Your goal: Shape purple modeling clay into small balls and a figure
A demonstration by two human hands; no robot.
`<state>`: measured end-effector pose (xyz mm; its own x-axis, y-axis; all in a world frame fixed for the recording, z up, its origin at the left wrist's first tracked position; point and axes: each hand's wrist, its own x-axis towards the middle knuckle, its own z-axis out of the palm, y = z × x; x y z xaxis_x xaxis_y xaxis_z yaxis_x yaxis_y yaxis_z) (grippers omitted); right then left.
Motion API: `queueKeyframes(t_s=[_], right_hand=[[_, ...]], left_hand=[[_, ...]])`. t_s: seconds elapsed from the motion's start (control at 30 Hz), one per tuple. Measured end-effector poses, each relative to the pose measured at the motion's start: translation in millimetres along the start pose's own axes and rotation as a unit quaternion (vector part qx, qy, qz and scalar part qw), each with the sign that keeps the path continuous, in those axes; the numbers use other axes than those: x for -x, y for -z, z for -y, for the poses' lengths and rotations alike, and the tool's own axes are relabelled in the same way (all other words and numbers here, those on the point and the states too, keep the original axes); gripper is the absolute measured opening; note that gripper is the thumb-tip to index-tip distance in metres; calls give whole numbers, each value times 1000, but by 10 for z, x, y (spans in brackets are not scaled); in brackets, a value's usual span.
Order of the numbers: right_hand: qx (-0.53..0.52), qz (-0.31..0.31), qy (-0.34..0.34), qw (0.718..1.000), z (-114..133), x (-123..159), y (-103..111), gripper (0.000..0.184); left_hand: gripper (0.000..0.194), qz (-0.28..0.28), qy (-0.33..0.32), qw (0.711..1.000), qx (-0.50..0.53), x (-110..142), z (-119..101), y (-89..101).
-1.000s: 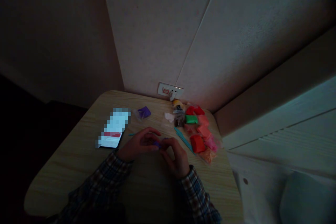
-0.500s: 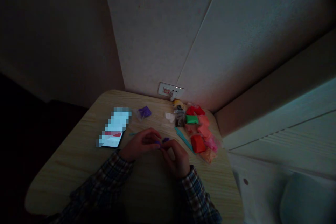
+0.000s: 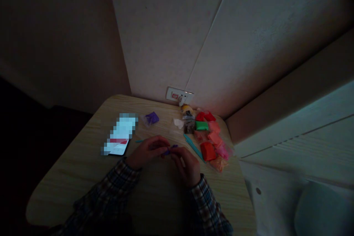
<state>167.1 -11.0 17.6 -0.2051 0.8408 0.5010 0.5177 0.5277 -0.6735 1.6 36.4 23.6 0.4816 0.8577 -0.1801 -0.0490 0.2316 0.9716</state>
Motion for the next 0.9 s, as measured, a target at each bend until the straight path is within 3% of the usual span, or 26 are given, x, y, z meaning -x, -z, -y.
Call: queueKeyframes(t_s=[0.13,0.4,0.57,0.63,0.73,0.8,0.9], right_hand=[[8,-28,-17,999,-2,0,3,8],[-22,-23,-44,999,-18,-3,19,21],[-61,-63,-113,990,-27,10,11,13],[-89,-63,-132,985,-30,8,17,16],[-85,-84,-141,983,-43,-2,48,18],[-64,-112,-142,981,-58,-9,71,15],[-69,-120,-147,979,-82,-12,87,11]], left_hand=[[22,18,-6,1000,-10,3,5,10],[18,14,-8,1000,-12,-2,41,32],[16,-22,-44,993,-107,15,-19,59],[15,-72,-68,976,-196,24,-48,74],[15,-133,-115,924,-339,32,-72,88],[13,-134,-146,893,-403,32,-68,89],[9,-109,-170,871,-449,24,-28,85]])
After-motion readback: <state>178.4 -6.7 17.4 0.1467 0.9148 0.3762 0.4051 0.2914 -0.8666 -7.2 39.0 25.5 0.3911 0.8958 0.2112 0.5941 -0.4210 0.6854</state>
